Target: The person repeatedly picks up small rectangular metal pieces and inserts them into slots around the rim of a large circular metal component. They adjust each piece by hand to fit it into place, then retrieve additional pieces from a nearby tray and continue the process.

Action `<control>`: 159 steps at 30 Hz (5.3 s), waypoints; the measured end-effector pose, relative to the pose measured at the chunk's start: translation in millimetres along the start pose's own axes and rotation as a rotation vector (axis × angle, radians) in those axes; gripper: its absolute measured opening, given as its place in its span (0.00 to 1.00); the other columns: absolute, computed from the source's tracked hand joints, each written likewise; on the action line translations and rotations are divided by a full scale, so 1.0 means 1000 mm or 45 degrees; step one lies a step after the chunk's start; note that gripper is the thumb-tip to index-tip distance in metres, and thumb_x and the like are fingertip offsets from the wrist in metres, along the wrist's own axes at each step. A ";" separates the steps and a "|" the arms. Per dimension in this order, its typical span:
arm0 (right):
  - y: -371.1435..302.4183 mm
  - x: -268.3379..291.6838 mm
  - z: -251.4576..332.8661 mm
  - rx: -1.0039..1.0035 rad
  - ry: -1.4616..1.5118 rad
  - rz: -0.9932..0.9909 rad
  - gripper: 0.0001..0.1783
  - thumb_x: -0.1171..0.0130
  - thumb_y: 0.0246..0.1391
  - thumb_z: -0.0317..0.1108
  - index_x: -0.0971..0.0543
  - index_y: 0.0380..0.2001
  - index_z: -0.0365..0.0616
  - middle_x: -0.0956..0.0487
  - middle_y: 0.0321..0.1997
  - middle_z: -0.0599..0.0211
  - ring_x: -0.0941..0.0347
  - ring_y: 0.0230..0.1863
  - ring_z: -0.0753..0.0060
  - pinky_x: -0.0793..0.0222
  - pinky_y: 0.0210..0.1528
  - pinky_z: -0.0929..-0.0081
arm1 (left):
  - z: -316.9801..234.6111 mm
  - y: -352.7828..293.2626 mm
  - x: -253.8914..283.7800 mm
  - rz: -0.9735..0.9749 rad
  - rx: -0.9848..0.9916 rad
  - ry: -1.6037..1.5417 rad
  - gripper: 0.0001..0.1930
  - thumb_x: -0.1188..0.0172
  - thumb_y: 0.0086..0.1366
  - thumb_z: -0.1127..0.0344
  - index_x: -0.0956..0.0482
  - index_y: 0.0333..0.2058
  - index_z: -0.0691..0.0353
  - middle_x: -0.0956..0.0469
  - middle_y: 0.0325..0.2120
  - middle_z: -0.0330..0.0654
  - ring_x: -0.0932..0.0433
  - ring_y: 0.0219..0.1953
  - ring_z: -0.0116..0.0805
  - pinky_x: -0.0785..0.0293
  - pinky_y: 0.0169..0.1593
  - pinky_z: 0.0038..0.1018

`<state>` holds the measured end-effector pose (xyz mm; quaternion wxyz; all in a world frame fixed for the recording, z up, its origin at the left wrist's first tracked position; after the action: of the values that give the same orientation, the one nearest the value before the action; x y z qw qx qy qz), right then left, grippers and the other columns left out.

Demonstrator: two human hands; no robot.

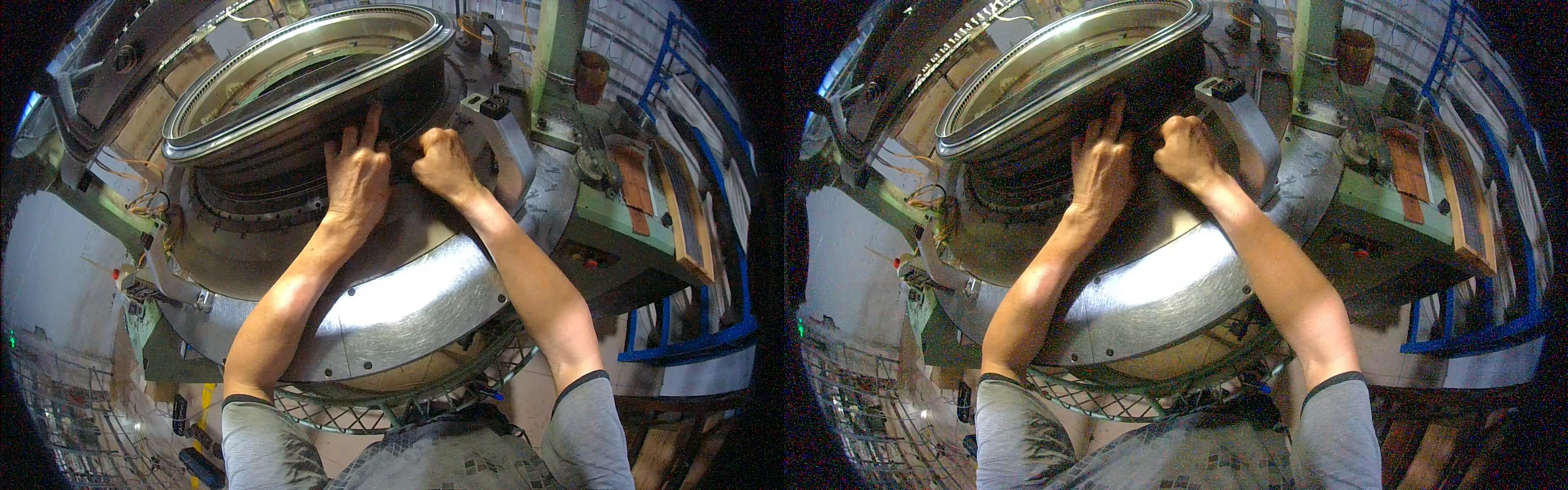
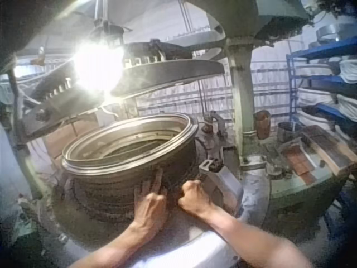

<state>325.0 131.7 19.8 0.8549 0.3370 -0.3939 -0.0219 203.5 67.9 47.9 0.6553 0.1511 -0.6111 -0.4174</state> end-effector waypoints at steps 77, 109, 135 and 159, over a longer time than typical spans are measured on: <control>-0.046 0.042 0.042 -0.228 0.702 -0.164 0.09 0.37 0.57 0.27 0.15 0.40 0.36 0.15 0.31 0.65 0.25 0.23 0.81 0.30 0.26 0.79 | 0.032 -0.009 -0.033 0.357 -0.230 0.004 0.30 0.51 0.68 0.71 0.39 0.69 0.46 0.27 0.61 0.46 0.15 0.27 0.48 0.16 0.31 0.43; -0.410 0.316 -0.194 -0.735 0.310 -0.037 0.10 0.36 0.58 0.36 0.16 0.32 0.39 0.16 0.26 0.60 0.20 0.23 0.73 0.27 0.28 0.72 | -0.251 -0.056 0.095 0.321 0.081 -1.114 0.21 0.41 0.52 0.84 0.18 0.47 0.66 0.16 0.39 0.48 0.16 0.41 0.41 0.22 0.49 0.31; -0.273 0.563 -0.343 -0.291 -0.410 0.205 0.10 0.37 0.51 0.33 0.16 0.34 0.38 0.19 0.29 0.46 0.19 0.34 0.45 0.25 0.38 0.57 | -0.511 -0.074 -0.138 0.106 2.227 -2.912 0.15 0.41 0.64 0.80 0.34 0.47 0.61 0.27 0.43 0.49 0.24 0.49 0.49 0.25 0.59 0.48; -0.238 0.529 -0.405 -0.345 -0.344 0.934 0.13 0.38 0.50 0.33 0.17 0.26 0.31 0.19 0.26 0.42 0.18 0.33 0.48 0.24 0.38 0.58 | -0.648 0.149 0.034 0.413 -0.212 -0.804 0.34 0.43 0.69 0.57 0.41 0.65 0.73 0.32 0.60 0.63 0.35 0.65 0.61 0.52 0.71 0.57</control>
<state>1022.0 13.9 39.7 0.7832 0.0527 -0.5901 0.1885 855.4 -68.6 41.7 0.5021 -0.1379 -0.7633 -0.3824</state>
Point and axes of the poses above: each hand's wrist, its own y-axis towards the middle knuckle, its own x-axis out of the back of the hand, z = x × y, the point moved 7 cm from there along y, towards the middle knuckle
